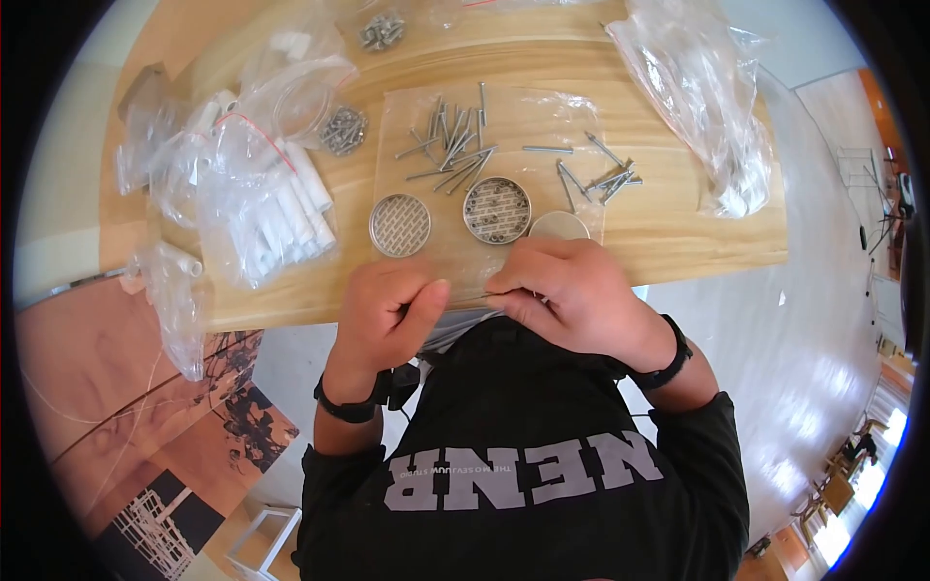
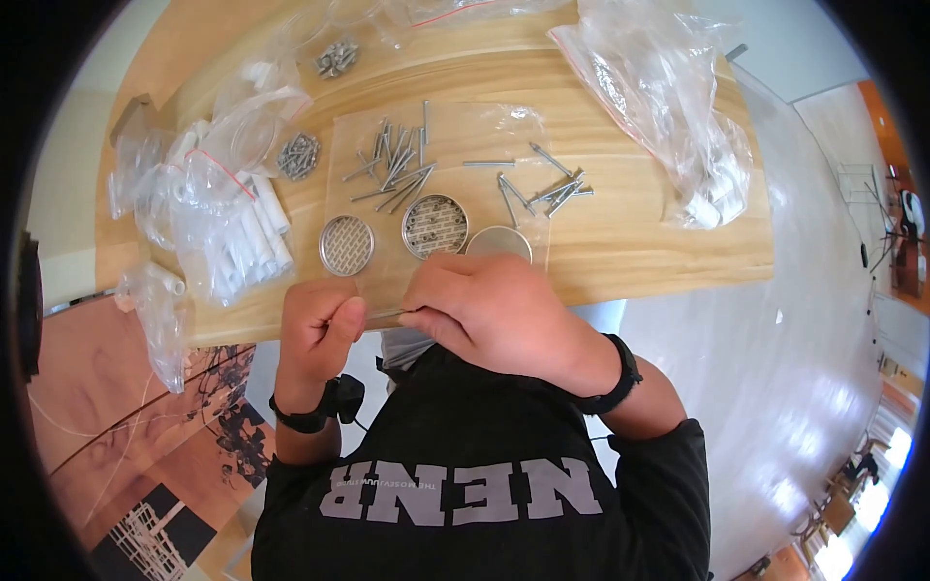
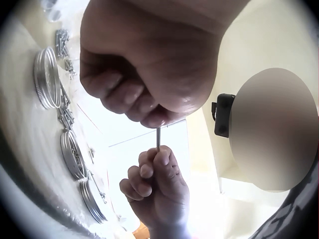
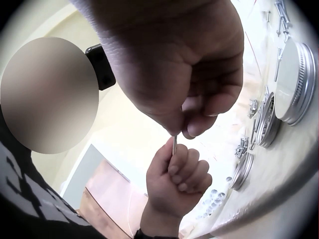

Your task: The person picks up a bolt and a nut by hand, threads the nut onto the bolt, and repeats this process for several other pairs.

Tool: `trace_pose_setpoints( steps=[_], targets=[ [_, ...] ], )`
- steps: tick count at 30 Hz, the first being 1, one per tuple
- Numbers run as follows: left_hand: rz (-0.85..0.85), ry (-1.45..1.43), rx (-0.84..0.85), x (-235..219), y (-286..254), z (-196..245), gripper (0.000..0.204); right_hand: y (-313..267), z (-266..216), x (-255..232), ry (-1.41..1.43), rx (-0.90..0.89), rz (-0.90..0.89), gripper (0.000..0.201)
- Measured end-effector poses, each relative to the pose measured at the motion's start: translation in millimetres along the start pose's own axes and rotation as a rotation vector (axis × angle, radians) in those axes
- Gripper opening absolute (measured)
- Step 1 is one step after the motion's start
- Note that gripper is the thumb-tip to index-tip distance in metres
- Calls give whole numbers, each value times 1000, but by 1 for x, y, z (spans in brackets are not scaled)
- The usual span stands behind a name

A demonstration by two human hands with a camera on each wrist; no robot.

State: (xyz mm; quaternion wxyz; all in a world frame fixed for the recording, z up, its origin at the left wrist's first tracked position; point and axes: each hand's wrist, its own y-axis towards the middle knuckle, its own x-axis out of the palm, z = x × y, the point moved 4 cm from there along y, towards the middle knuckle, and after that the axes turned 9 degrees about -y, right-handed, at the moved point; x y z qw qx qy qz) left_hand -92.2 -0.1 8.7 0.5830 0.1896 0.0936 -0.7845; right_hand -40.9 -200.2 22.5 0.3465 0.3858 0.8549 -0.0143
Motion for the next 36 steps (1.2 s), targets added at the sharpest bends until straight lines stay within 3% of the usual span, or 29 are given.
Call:
trace_pose_setpoints(
  steps=[3,5,12,18,20,21,23,24,27,29,30,32,36],
  targets=[
    [-131,-187,-88,3,4,-1,9,-1,1,0,23,8,21,12],
    [47,-164,26,4,14,15,8,-1,3,-2,8,24,31,12],
    [170,125,297,7,10,17,11,-4,4,1,34,37,48,13],
    [73,188,202,8,11,16,13,-6,4,1,22,27,48,15],
    [21,3,-26,8,6,3,18,-8,2,3,16,11,63,15],
    [23,2,-28,6,5,3,18,-8,1,2,10,-6,81,16],
    [-81,-426,-278,9,4,-3,17,-7,1,1,-2,-6,70,16],
    [-78,-428,-277,10,4,-3,17,-7,0,1,-14,-6,61,15],
    [1,-369,-228,12,6,0,12,-6,0,-2,33,17,90,14],
    [150,-135,53,9,15,15,10,-6,2,-3,42,24,80,13],
    [159,-133,49,9,17,15,10,-6,3,-3,49,37,78,13],
    [150,91,278,9,18,24,11,-6,2,-4,54,60,51,12],
    [212,193,318,8,10,28,11,-7,3,0,44,71,55,12]
  ],
)
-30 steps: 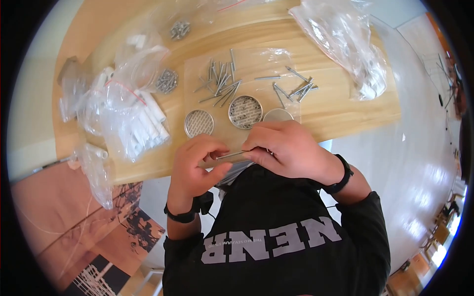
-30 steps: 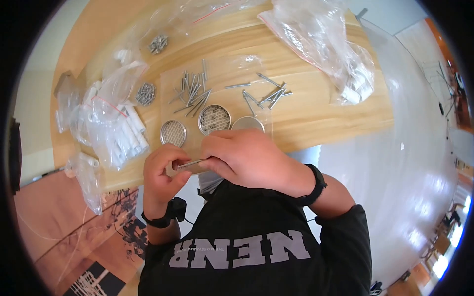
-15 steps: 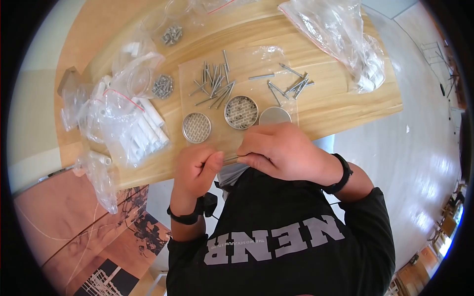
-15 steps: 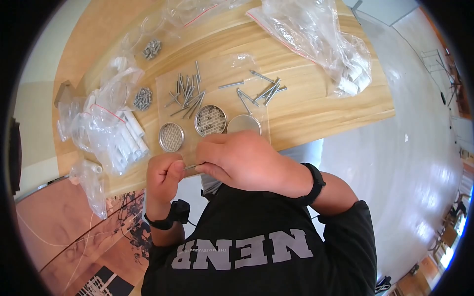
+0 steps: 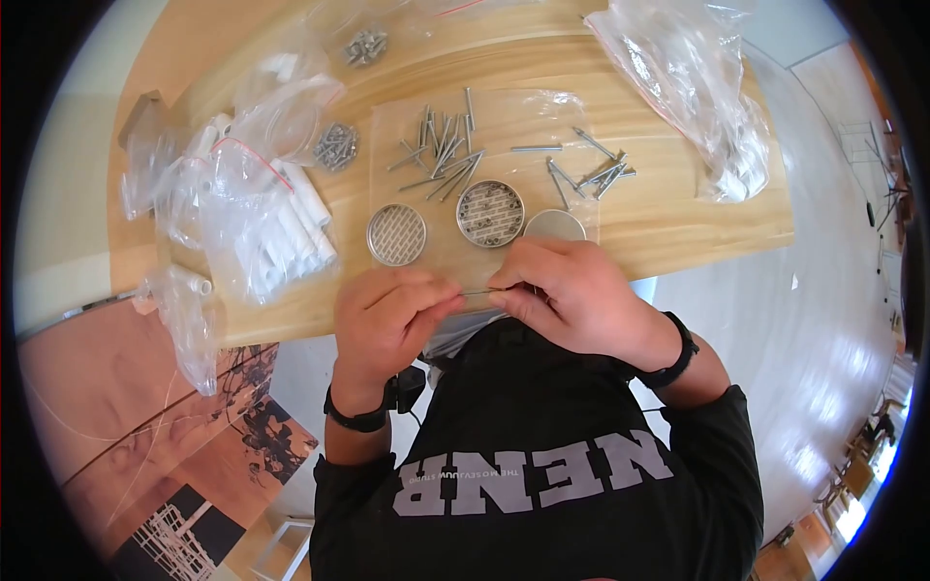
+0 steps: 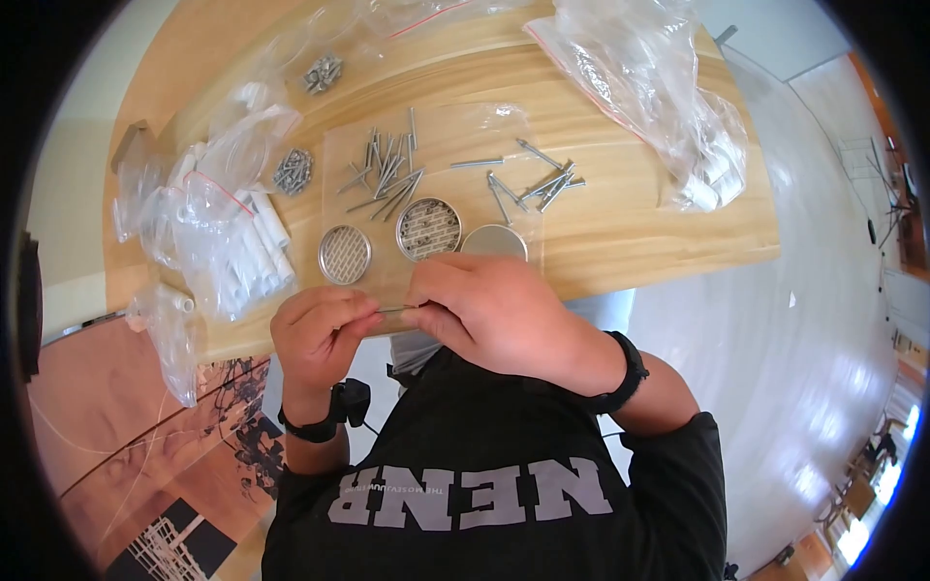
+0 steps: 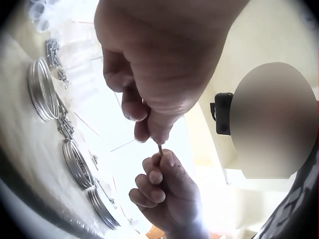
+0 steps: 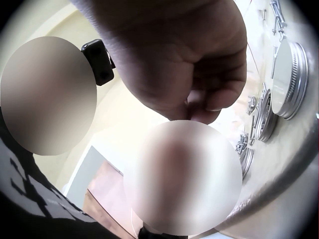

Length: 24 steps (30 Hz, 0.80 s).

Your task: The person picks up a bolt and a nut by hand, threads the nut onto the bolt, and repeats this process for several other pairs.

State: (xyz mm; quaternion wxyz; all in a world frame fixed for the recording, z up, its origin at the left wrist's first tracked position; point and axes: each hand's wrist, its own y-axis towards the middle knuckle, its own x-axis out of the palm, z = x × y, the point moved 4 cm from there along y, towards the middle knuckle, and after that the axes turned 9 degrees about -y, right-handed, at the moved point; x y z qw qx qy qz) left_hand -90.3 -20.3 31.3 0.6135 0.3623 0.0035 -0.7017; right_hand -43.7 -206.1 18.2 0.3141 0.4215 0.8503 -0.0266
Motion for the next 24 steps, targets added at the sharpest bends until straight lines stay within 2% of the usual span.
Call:
trace_pose_setpoints(
  steps=[2,6,8,9,11,12,14,15,17,21,23,24],
  targets=[
    [-78,30,-166,-1,0,-1,9,1,-4,-1,-3,-13,-12,13],
    [-43,-55,-283,0,-4,-7,14,2,-8,0,-47,-48,7,13],
    [-199,-202,-495,0,-8,-16,10,1,-8,0,-62,-52,1,13],
    [-189,-202,-499,0,-10,-16,10,2,-7,0,-76,-58,-2,13],
    [-141,-386,-560,1,-15,-19,9,0,-5,-1,-58,-41,5,13],
    [-131,-388,-565,2,-13,-17,9,0,-3,-2,-41,-17,21,12],
    [-38,-276,-304,2,1,-5,15,1,-2,-6,-18,15,-10,12],
    [-31,-278,-308,3,1,-10,15,2,-1,-7,4,49,-31,12],
    [-20,-104,-44,3,1,-8,16,2,-2,-7,-6,52,-50,11],
    [-73,-22,-10,-2,0,-2,12,2,-4,-4,-37,40,-73,12],
    [-84,16,-156,-3,-3,-5,9,2,-3,-3,-31,42,-77,12],
    [-81,15,-162,-3,-5,-6,9,2,-3,-2,-27,44,-72,12]
  ],
)
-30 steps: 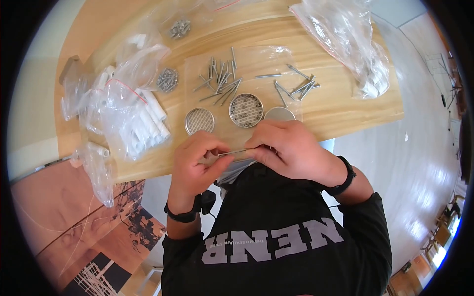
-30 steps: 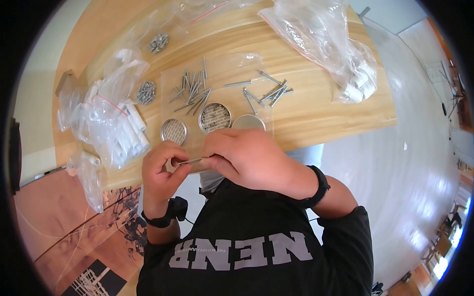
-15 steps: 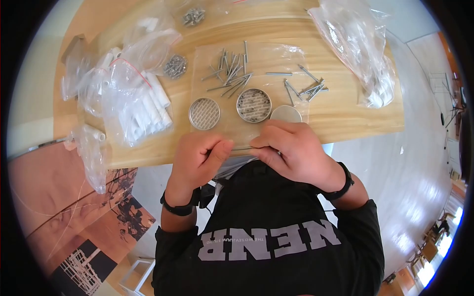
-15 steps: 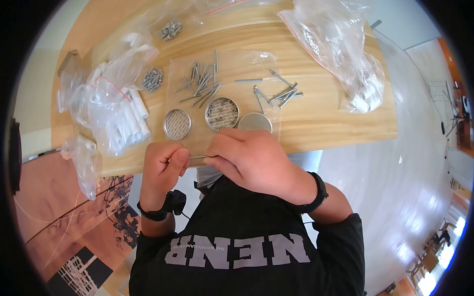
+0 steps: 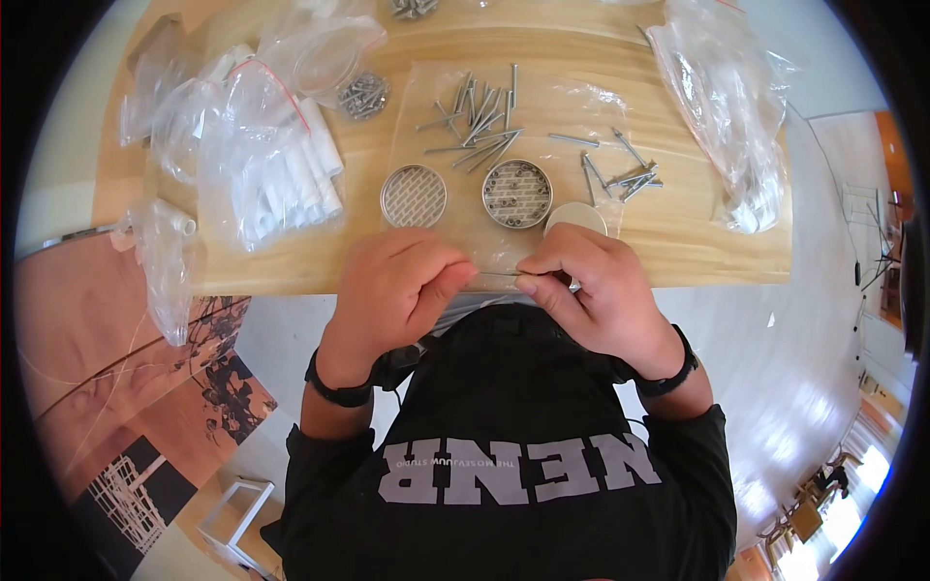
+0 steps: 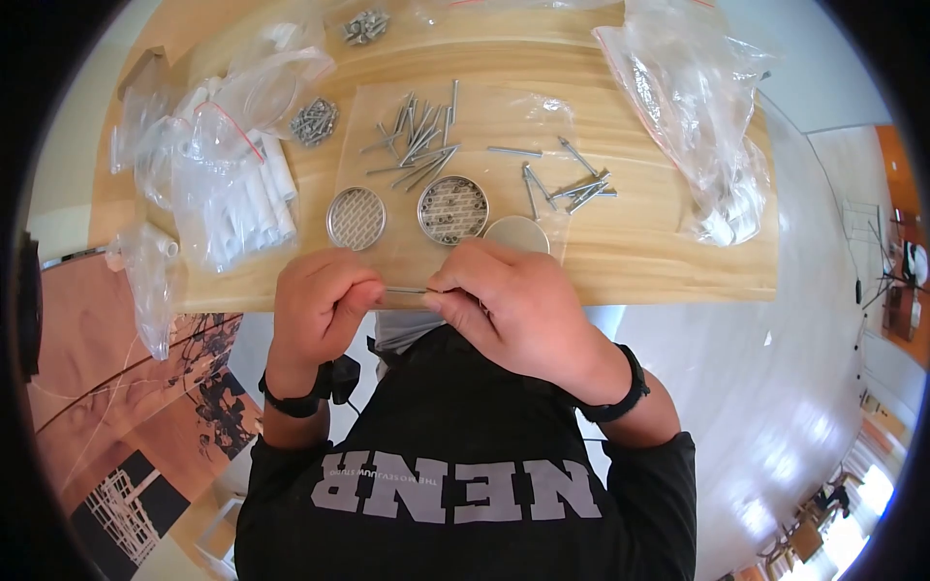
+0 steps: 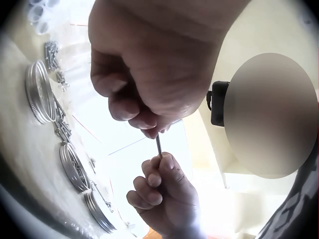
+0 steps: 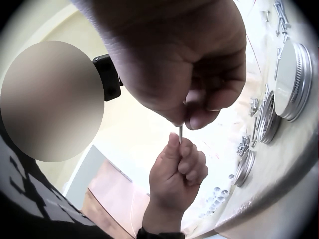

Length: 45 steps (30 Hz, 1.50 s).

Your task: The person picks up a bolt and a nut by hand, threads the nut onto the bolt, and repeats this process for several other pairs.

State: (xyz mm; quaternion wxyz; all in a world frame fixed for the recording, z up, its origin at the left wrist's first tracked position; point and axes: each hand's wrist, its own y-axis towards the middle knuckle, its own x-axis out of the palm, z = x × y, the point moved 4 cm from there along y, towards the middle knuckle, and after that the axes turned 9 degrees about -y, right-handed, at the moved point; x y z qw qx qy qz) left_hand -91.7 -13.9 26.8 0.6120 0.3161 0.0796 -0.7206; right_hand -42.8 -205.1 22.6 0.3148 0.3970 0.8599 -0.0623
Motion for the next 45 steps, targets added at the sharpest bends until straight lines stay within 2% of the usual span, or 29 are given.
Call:
trace_pose_setpoints(
  steps=[3,5,6,8,10,12,17,18,22,25,27,31,35,37,41,43,45],
  targets=[
    [-4,-91,-62,0,0,-5,8,0,1,-1,0,27,41,11],
    [44,-211,-206,-3,-1,-11,11,0,6,0,6,26,66,10],
    [46,-212,-206,-5,-2,-11,11,1,8,-1,12,24,95,10],
    [208,-291,-391,-13,-5,-21,15,5,10,-2,-70,11,75,10],
    [233,-232,-378,-19,4,-27,14,10,13,-2,-150,5,60,10],
    [255,171,-326,-29,14,-33,15,20,17,-2,-361,-31,64,10],
    [268,281,-290,-34,41,-45,14,33,23,0,-532,-28,94,11],
    [226,315,-328,-32,46,-52,18,34,24,1,-573,-26,89,11],
    [148,423,-410,-25,58,-62,20,26,32,-7,-543,7,141,14],
    [151,458,-439,-20,60,-74,19,27,38,-17,-516,31,155,15],
    [125,455,-462,-20,58,-81,20,30,33,-14,-525,-30,149,15],
    [74,414,-480,-21,55,-80,23,37,26,-6,-557,-45,90,13],
    [126,369,-524,-31,39,-64,25,36,35,-4,-572,-44,75,11],
    [159,230,-467,-34,24,-58,21,37,36,-7,-553,-58,100,10],
    [210,80,-457,-28,-5,-43,18,37,35,-7,-556,-81,41,10],
    [239,42,-511,-24,-20,-40,14,38,37,-11,-560,-97,24,10],
    [258,16,-462,-20,-31,-36,13,37,39,-25,-542,-69,99,11]
  ],
)
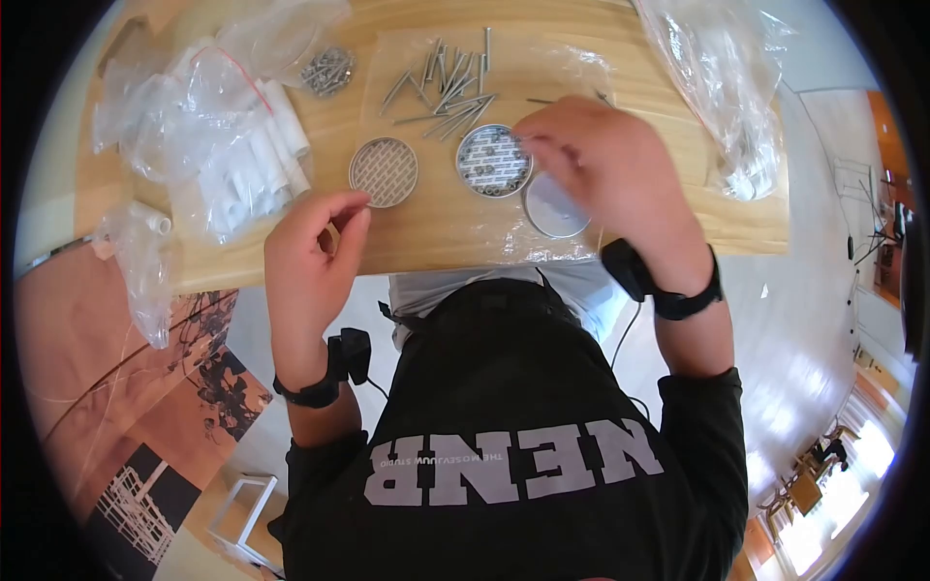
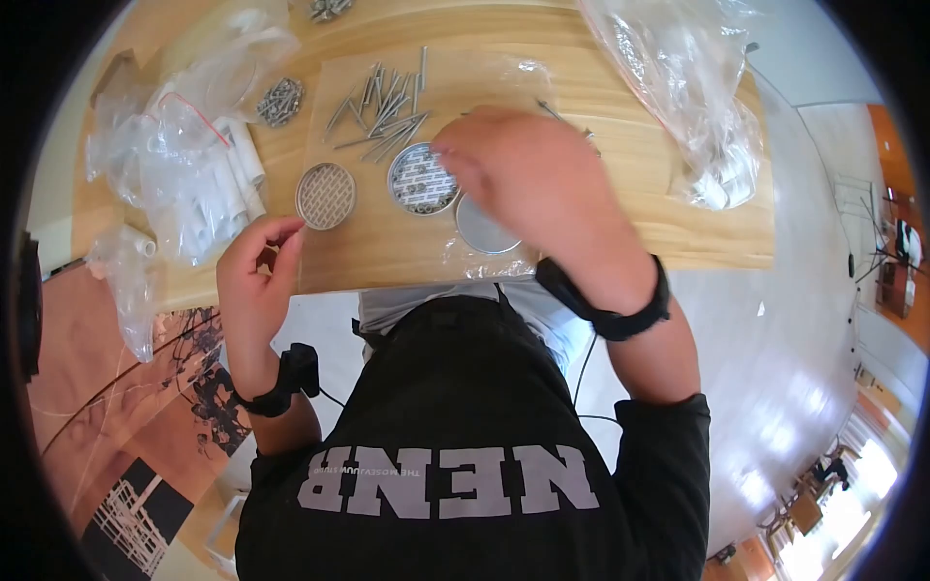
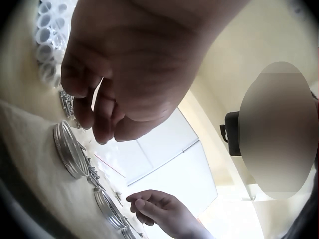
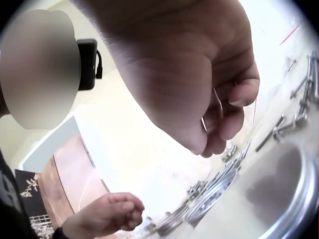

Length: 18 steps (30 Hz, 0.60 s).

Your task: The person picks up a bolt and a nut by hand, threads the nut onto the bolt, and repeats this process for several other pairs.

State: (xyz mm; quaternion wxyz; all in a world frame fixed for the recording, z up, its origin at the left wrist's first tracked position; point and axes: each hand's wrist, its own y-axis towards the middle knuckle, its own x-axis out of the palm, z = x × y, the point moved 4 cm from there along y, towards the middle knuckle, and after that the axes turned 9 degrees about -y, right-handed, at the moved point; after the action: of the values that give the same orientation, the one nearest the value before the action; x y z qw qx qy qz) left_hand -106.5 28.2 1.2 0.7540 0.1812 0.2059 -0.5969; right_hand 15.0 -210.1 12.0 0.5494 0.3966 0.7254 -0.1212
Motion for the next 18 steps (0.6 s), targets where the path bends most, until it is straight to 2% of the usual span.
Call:
trace_pose_setpoints(
  steps=[1,3,4,10,14,16,18],
  targets=[
    [18,-25,45,-1,-5,0,12,-1,4,-6,3,-9,-7,11],
    [-17,8,60,-2,-9,2,12,-2,25,-16,92,220,-30,13],
    [-76,37,86,-1,-11,4,12,-2,31,-17,-16,212,-83,16],
    [-145,3,171,11,-8,17,9,-1,29,2,-200,157,-132,17],
    [-137,-2,173,13,-10,15,9,-4,28,1,-232,164,-117,17],
    [-167,35,144,12,-11,10,10,-5,28,0,-267,220,-190,24],
    [-173,55,133,11,-12,7,9,-2,28,3,-286,226,-209,23]
  ],
)
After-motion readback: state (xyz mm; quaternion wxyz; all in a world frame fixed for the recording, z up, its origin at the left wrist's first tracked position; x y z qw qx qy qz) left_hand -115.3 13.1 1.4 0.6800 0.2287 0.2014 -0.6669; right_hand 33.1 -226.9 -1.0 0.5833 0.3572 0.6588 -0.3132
